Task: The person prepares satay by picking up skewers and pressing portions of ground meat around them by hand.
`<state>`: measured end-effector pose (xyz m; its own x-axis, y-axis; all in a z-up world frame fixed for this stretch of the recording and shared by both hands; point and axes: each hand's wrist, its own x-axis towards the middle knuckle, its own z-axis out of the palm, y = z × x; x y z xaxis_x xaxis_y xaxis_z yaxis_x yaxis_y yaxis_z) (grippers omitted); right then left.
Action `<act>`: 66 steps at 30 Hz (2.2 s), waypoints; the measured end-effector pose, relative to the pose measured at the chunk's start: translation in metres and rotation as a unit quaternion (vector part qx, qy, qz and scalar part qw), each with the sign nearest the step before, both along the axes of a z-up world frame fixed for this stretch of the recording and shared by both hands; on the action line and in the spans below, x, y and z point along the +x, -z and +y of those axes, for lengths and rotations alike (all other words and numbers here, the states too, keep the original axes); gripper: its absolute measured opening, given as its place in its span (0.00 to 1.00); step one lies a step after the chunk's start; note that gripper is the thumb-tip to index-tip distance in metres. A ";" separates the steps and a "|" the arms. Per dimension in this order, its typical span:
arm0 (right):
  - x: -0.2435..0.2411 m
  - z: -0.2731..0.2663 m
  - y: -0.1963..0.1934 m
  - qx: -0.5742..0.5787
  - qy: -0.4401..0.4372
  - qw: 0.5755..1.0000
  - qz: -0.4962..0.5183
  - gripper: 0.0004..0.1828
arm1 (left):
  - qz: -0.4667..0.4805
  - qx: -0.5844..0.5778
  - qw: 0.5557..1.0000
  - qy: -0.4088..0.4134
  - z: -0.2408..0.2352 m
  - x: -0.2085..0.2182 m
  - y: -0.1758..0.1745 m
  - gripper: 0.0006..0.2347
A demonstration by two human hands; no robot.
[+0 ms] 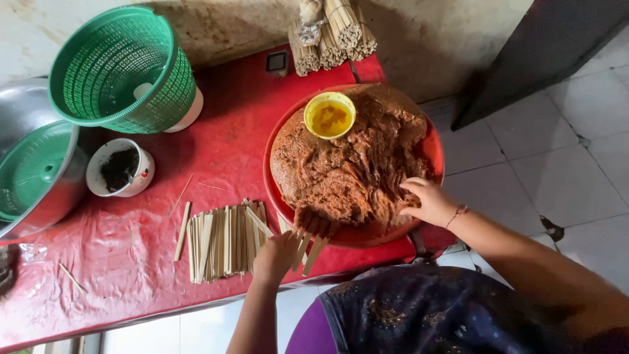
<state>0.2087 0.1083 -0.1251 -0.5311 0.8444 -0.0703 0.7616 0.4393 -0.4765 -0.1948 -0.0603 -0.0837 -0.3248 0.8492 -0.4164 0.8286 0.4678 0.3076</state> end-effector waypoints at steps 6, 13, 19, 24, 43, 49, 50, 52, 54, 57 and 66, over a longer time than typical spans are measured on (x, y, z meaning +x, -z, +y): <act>-0.001 -0.010 0.004 0.091 -0.025 0.995 0.028 0.07 | 0.167 0.042 0.983 0.070 0.022 -0.052 0.029 0.16; 0.007 -0.004 0.022 0.086 0.032 0.996 -0.019 0.17 | 0.179 0.023 0.974 -0.136 0.031 -0.044 0.047 0.18; -0.011 -0.003 -0.015 -0.225 0.167 0.956 0.089 0.13 | 0.165 0.084 0.971 -0.149 0.025 -0.068 0.046 0.16; -0.020 0.027 -0.058 -0.515 0.316 0.642 0.472 0.26 | 0.002 0.192 0.957 -0.217 0.025 -0.073 -0.017 0.13; -0.102 0.020 -0.157 -0.428 0.198 0.617 0.630 0.10 | -0.689 0.182 0.701 -0.030 0.062 0.145 -0.067 0.11; -0.111 -0.009 -0.202 -0.476 0.194 0.525 0.679 0.16 | -0.694 0.177 0.698 -0.019 0.059 0.166 -0.076 0.10; -0.114 -0.005 -0.185 -0.461 0.216 0.512 0.692 0.19 | -0.700 0.178 0.691 -0.030 0.057 0.169 -0.075 0.10; -0.117 -0.002 -0.162 -0.441 0.207 0.505 0.713 0.17 | -0.683 0.180 0.706 -0.060 0.059 0.176 -0.064 0.11; -0.120 -0.006 -0.161 -0.420 0.195 0.500 0.732 0.15 | -0.664 0.184 0.719 -0.090 0.057 0.178 -0.072 0.12; -0.123 -0.016 -0.177 -0.370 0.169 0.520 0.751 0.20 | -0.593 0.193 0.775 -0.100 0.051 0.177 -0.096 0.18; -0.136 -0.052 -0.218 -0.389 0.199 0.546 0.715 0.17 | -0.457 0.328 0.824 -0.072 0.050 0.169 -0.068 0.22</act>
